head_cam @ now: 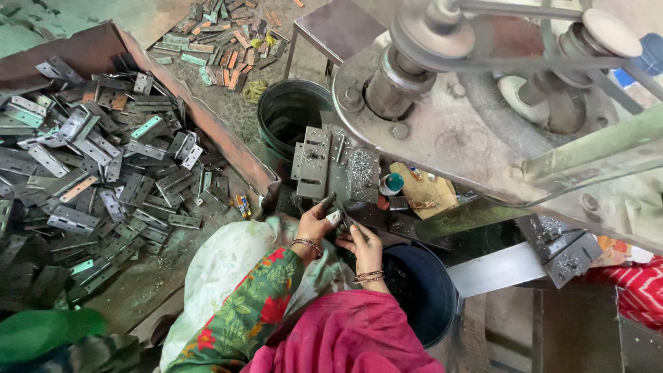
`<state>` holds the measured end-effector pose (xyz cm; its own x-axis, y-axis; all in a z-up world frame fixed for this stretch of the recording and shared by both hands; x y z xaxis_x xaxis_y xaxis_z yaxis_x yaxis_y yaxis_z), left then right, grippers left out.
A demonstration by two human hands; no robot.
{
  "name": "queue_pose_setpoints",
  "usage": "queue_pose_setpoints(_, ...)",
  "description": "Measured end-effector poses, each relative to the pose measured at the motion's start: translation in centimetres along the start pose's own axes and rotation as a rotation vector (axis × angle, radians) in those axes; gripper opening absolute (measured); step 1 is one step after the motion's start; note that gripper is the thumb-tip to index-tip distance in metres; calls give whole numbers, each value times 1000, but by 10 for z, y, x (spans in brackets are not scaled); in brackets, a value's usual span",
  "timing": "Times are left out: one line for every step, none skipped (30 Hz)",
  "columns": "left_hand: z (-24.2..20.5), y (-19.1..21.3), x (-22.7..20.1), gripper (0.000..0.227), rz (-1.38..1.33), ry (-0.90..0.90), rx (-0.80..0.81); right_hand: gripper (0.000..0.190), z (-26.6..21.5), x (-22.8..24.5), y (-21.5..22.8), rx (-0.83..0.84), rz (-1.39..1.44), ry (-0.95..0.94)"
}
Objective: The person repeatedly picks up small metal brackets from a pile, places them into a press machine, operates the lever to press the parts, and then removes the finished pieces. The person handles the metal parts one at a time throughout the clip.
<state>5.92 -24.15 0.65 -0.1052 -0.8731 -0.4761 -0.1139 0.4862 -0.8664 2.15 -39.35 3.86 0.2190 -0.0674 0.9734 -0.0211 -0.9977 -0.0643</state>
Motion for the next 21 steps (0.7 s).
queue_pose_setpoints(-1, 1, 0, 60, 16, 1, -9, 33, -1, 0, 0, -3, -8, 1)
queue_pose_setpoints(-2, 2, 0, 58, 32, 3, -19, 33, -2, 0, 0, -6, -16, 2)
queue_pose_setpoints(-3, 3, 1, 58, 28, -1, -16, 33, -3, 1, -1, 7, -23, 6)
queue_pose_setpoints(-3, 3, 1, 58, 23, -4, -14, 34, -5, 3, -3, 20, -30, 10)
queue_pose_setpoints(-3, 4, 1, 58, 18, -11, -13, 34, -5, 5, -5, 36, -36, 14)
queue_pose_setpoints(-2, 4, 2, 58, 12, -16, -11, 34, -6, 7, -6, 34, -44, 15)
queue_pose_setpoints(-1, 6, 3, 58, 6, -21, -13, 34, -7, 9, -8, 34, -52, 12)
queue_pose_setpoints(0, 8, 4, 58, 1, -26, -14, 34, -9, 10, -10, 34, -59, 10)
queue_pose_setpoints(2, 11, 5, 58, 7, -24, -24, 34, -10, 11, -11, 26, -81, 7)
queue_pose_setpoints(4, 14, 7, 58, 12, -21, -34, 34, -11, 12, -12, 18, -102, 5)
queue_pose_setpoints(5, 17, 9, 58, 19, -16, -42, 34, -12, 13, -12, 7, -123, 3)
queue_pose_setpoints(6, 19, 11, 58, 0, -5, -41, 35, -12, 14, -13, 14, -126, 7)
queue_pose_setpoints(8, 20, 13, 59, -20, 6, -38, 35, -12, 15, -13, 20, -129, 13)
queue_pose_setpoints(10, 21, 15, 60, -40, 16, -35, 35, -12, 16, -13, 26, -133, 19)
queue_pose_setpoints(11, 22, 17, 60, -28, 21, -38, 36, -13, 17, -13, 28, -141, 27)
queue_pose_setpoints(12, 23, 18, 60, -16, 26, -41, 36, -13, 17, -12, 30, -149, 35)
queue_pose_setpoints(13, 24, 19, 60, -5, 30, -44, 36, -13, 17, -12, 34, -157, 43)
queue_pose_setpoints(13, 25, 20, 62, 6, 36, -46, 36, -13, 17, -11, 30, -162, 48)
queue_pose_setpoints(13, 25, 21, 64, 18, 42, -48, 36, -12, 16, -10, 26, -167, 54)
queue_pose_setpoints(12, 26, 22, 66, 29, 47, -50, 36, -12, 15, -9, 22, -171, 60)
queue_pose_setpoints(13, 26, 22, 67, 18, 52, -50, 36, -12, 15, -9, 18, -182, 69)
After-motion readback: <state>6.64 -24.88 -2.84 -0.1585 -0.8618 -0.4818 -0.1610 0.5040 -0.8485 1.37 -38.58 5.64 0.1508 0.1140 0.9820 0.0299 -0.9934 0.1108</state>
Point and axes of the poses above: each hand's wrist, its own z-axis towards the middle knuckle, its own y-axis out of the back of the hand, x = y × z, the point moved 7 cm from there along z, towards the middle knuckle, and after that the axes turned 13 degrees about -z, right-handed, at the moved point
